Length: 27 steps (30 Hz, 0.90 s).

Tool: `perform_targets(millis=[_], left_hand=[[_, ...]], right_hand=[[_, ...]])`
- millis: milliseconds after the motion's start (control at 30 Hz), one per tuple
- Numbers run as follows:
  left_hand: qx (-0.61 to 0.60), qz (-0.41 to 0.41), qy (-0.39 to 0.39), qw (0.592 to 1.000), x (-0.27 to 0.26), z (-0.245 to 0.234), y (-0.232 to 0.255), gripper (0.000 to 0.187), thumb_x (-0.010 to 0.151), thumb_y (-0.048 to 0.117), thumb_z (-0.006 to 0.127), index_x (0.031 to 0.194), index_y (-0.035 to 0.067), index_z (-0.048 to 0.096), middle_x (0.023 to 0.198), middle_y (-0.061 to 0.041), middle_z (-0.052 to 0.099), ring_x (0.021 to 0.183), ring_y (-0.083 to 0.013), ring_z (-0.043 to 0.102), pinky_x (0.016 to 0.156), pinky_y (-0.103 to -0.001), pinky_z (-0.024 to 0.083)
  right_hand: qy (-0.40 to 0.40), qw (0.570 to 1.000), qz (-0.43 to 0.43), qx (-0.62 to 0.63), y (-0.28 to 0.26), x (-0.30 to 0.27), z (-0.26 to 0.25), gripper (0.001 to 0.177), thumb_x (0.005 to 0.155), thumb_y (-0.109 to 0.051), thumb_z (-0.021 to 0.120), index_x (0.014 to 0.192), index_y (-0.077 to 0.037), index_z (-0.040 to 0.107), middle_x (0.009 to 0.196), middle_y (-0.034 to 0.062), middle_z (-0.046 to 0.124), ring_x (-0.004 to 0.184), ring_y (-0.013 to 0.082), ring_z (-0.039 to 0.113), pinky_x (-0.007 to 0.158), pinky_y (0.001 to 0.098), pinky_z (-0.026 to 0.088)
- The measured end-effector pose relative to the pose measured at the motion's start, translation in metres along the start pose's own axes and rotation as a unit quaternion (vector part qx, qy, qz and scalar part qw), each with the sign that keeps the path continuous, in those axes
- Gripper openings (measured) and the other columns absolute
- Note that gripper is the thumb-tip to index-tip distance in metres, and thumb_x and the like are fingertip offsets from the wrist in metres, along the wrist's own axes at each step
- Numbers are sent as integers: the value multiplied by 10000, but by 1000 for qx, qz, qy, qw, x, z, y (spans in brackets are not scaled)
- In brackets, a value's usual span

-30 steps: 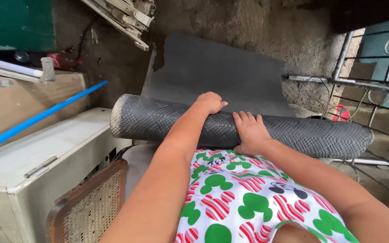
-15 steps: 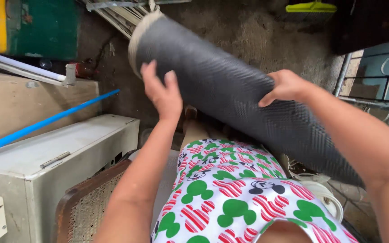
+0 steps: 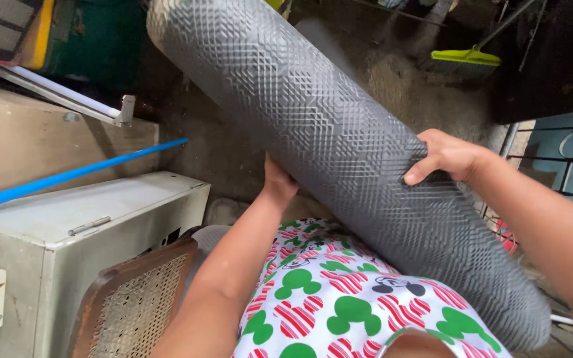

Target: The person picks up a black plastic bag and places it into a red crate. They then lift and inspect a woven chair seat, placing it on a chair. Finally, they unroll and then roll up a black rubber mat before placing it into the red crate.

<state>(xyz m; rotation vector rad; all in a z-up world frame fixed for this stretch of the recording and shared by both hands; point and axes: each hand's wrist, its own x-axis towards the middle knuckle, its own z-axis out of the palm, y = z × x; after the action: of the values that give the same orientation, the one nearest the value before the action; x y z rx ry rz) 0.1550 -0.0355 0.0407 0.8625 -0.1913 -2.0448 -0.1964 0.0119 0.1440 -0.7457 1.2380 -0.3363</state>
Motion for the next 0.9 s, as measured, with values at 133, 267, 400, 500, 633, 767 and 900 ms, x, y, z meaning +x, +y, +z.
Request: perform_targets(millis=[133,267,400,500,633,767,900], left_hand=[[3,-75,38,997,-2,13,4,602,1050,498,438,1488,88,494,1485,-139,529,1347,-364,498,1102,-554,453],[-6,-113,-5,994,-7,30,11,588,1042,482,449,1472,85,504,1462,-137,542,1325,-357,513,1083,-549,465],[-26,-140,-73,987,1,54,5,574,1034,466,459,1455,81,515,1439,-134,554,1303,-351,527,1064,-544,476],[-32,-150,-98,983,4,62,4,563,1027,455,467,1443,79,523,1422,-132,564,1287,-346,538,1050,-540,485],[-27,-144,-87,985,6,57,8,549,1019,439,477,1426,75,534,1399,-129,577,1265,-339,553,1031,-535,496],[-21,-133,-48,990,-1,40,12,535,1011,423,487,1410,72,544,1376,-126,589,1244,-332,567,1012,-530,508],[-26,-114,-20,993,-9,31,10,521,1002,408,497,1393,68,555,1353,-123,602,1222,-326,582,993,-525,519]], right_hand=[[-23,999,2,24,2,3,6,568,493,-51,880,1028,103,769,981,145,805,891,257,739,820,379,579],[-53,998,-10,29,2,0,10,603,478,-72,896,1039,106,768,985,157,803,893,261,738,821,376,585],[-90,994,-42,54,3,2,-5,691,471,-101,917,1106,109,740,1047,163,796,943,262,744,852,372,579],[-86,992,15,91,14,13,-1,779,473,-127,929,1186,84,696,1106,177,768,986,289,729,874,425,579],[-79,992,-53,88,17,24,19,855,553,-252,918,1340,-44,655,1311,85,718,1173,203,656,1013,328,500],[210,971,-77,-87,-1,11,38,752,639,-184,897,1334,-97,624,1263,52,676,1155,187,631,966,341,519],[252,947,-126,-153,-11,-11,54,542,747,-145,847,1272,-47,757,1198,93,755,1066,225,695,930,340,572]])
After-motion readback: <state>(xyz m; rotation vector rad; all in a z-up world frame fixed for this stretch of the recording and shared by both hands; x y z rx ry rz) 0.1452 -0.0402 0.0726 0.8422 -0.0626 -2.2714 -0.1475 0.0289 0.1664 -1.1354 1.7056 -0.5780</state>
